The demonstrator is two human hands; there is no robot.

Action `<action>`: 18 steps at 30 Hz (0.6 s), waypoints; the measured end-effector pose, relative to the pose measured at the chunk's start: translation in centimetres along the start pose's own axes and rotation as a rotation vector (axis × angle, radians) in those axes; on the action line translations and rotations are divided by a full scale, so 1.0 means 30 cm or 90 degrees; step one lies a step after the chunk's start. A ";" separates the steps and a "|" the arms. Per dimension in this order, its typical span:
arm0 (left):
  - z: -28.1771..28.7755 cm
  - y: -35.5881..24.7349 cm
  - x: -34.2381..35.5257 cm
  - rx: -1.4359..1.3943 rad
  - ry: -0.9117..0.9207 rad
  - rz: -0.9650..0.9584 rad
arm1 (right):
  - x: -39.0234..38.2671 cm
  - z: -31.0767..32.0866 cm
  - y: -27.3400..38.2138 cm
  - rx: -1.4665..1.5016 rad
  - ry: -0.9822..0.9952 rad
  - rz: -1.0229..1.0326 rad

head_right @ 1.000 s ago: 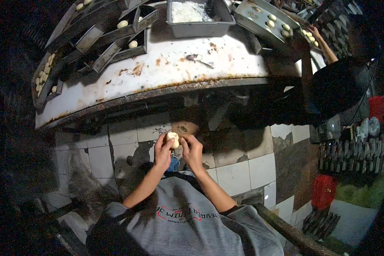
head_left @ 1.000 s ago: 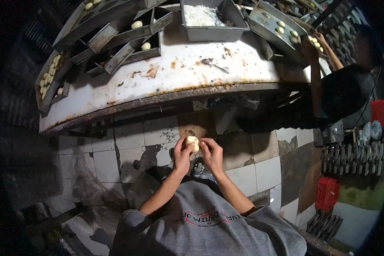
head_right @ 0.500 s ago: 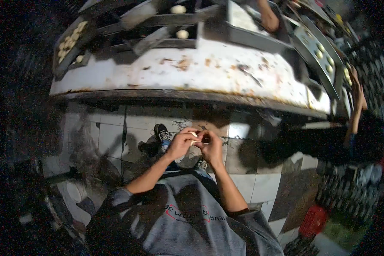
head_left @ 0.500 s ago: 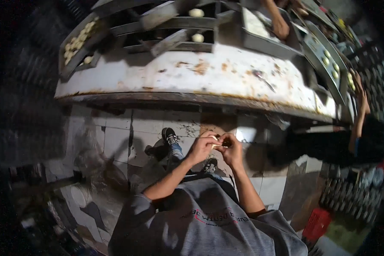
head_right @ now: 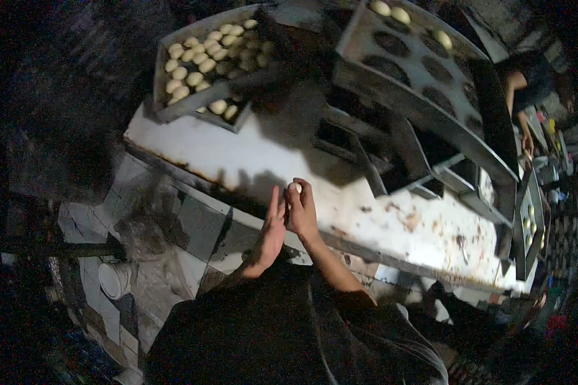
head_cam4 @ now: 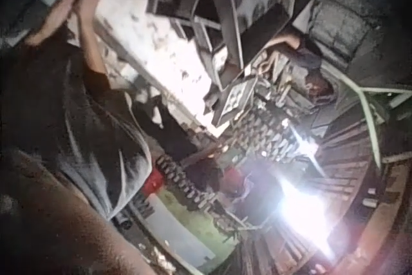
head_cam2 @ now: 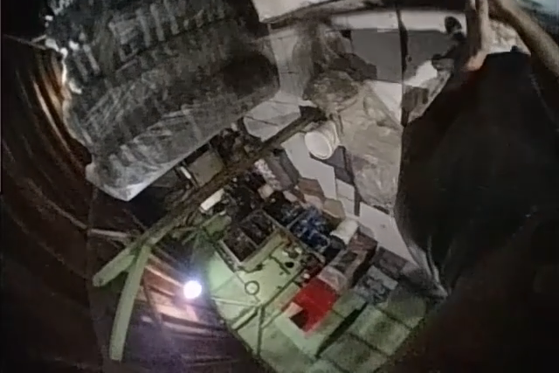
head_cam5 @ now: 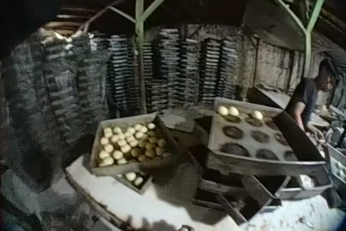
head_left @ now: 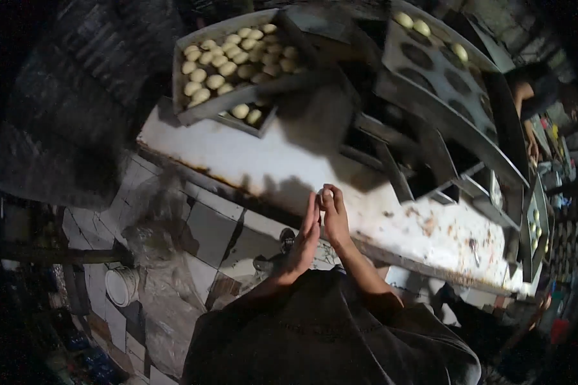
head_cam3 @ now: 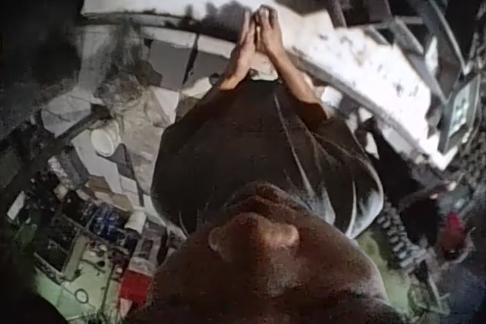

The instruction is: Fill and shape dough balls with a white substance and arrange them on baking trays.

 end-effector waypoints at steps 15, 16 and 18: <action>0.618 -0.431 0.354 0.134 -0.160 -0.071 | 0.412 -0.360 -0.059 -0.822 -0.050 0.301; 0.582 -0.479 0.400 0.148 -0.139 -0.089 | 0.309 -0.366 0.006 -0.869 -0.031 0.478; 0.571 -0.506 0.496 0.137 -0.056 -0.141 | 0.249 -0.286 -0.007 -0.797 0.067 0.490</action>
Point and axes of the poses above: each hand's wrist, its own x-axis towards the middle knuckle, its own z-axis out of the back of the hand, y = z × x, the point moved 7 cm from there along x, towards the middle knuckle, and after that the axes turned 3 degrees about -z, right-handed, at the moved point
